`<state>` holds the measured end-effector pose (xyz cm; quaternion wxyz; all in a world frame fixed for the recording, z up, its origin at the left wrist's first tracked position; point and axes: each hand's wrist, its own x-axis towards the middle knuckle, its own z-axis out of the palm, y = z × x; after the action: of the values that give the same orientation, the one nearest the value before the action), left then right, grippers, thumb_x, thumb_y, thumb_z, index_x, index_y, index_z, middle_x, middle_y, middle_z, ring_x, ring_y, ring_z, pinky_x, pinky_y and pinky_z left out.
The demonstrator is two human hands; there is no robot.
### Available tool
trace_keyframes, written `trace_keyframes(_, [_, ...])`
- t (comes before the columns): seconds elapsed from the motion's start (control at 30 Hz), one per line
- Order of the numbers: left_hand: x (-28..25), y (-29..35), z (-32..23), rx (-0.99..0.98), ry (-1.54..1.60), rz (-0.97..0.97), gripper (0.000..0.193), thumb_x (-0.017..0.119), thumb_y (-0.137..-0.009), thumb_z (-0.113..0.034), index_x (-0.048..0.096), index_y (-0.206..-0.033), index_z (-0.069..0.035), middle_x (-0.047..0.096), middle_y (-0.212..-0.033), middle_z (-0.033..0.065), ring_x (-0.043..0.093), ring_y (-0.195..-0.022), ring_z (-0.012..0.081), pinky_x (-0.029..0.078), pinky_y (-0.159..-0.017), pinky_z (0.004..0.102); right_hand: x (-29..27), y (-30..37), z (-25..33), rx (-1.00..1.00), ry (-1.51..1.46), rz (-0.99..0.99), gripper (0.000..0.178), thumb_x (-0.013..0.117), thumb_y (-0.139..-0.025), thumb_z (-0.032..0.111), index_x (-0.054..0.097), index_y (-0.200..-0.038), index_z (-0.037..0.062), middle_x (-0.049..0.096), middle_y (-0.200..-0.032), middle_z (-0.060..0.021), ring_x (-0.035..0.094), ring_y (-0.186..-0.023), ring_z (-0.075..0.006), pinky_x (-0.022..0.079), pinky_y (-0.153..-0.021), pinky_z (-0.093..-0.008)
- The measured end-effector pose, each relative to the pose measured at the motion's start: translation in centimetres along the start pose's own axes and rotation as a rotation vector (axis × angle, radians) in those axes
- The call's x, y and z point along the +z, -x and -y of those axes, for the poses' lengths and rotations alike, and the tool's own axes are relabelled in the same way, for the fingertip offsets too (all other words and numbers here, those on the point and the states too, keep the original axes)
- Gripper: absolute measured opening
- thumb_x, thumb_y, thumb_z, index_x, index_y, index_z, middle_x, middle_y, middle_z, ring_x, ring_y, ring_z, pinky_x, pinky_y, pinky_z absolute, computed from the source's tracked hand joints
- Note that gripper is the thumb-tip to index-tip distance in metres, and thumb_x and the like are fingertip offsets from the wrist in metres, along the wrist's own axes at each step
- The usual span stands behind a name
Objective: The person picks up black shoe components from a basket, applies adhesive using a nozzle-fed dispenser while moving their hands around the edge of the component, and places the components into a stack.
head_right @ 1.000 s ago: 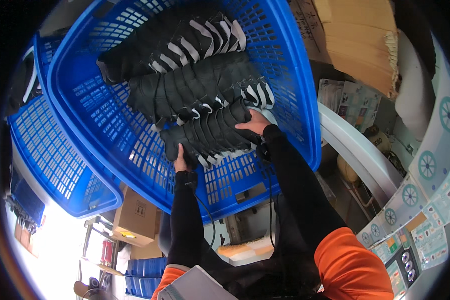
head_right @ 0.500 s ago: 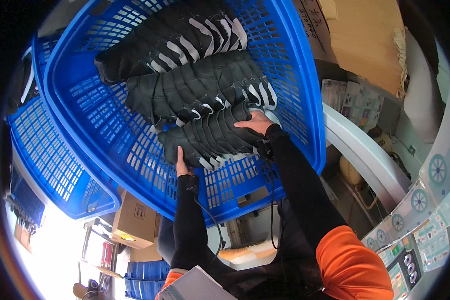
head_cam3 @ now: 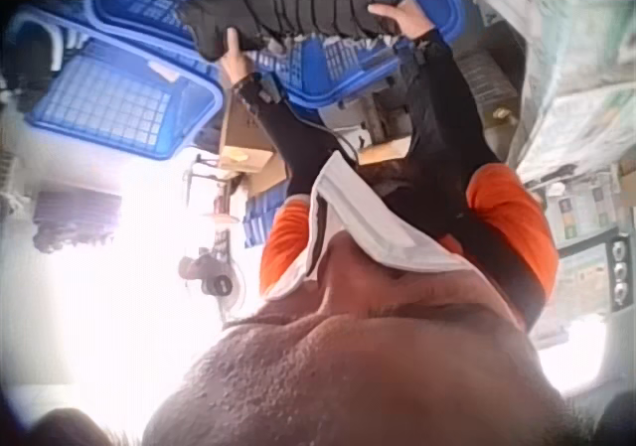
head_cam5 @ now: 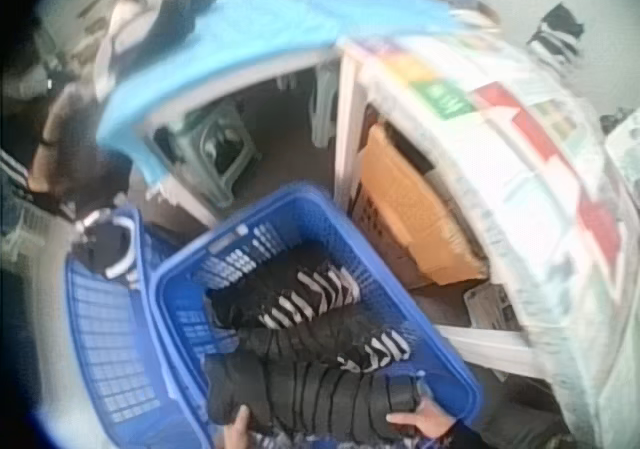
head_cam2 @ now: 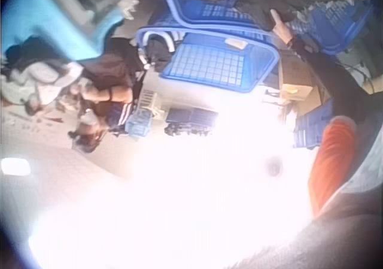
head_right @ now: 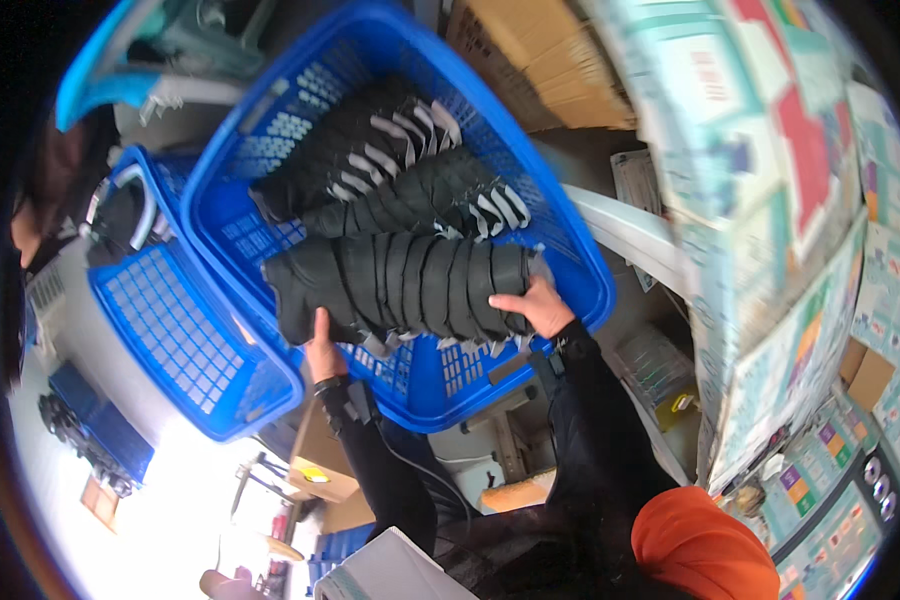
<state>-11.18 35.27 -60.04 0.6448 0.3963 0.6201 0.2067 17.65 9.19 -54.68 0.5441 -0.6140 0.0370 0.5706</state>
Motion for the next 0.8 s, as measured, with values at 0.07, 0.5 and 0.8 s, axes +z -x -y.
trace_keyframes(0.07, [3.0, 2.7, -12.1, 0.164, -0.285, 0.102, 0.049, 0.076, -0.094, -0.022, 0.064, -0.133, 0.005, 0.065, -0.135, 0.0129, 0.06, -0.121, 0.021, 0.043, -0.107, 0.0339, 0.8, 5.0, 2.7, -0.092, -0.21, -0.035, 0.051, 0.078, -0.085, 0.007, 0.062, -0.132, -0.0007, 0.068, -0.126, -0.0079, 0.063, -0.112, -0.0161, 0.051, -0.1, -0.0341])
trace_keyframes(0.5, [37.3, 36.5, -58.2, 1.113, -0.932, 0.9, 0.056, 0.085, -0.083, -0.021, 0.064, -0.127, 0.006, 0.077, -0.11, 0.0161, 0.074, -0.101, 0.0228, 0.055, -0.091, 0.0359, 9.3, 27.0, 17.4, -0.524, -1.404, 0.519, 0.083, 0.081, -0.087, 0.017, 0.035, -0.157, 0.0085, 0.043, -0.159, -0.0134, 0.041, -0.147, -0.0319, 0.03, -0.124, -0.0513])
trace_keyframes(0.8, [69.2, 48.1, -46.9, 1.356, -1.521, 1.282, 0.105, 0.069, -0.066, -0.087, 0.063, -0.138, -0.011, 0.075, -0.114, 0.0151, 0.07, -0.112, 0.0341, 0.049, -0.101, 0.0453, 3.0, 23.4, 24.7, -0.932, -1.824, 0.419, 0.066, 0.075, -0.094, 0.025, 0.047, -0.151, 0.0105, 0.048, -0.157, -0.0071, 0.043, -0.146, -0.0258, 0.032, -0.124, -0.0471])
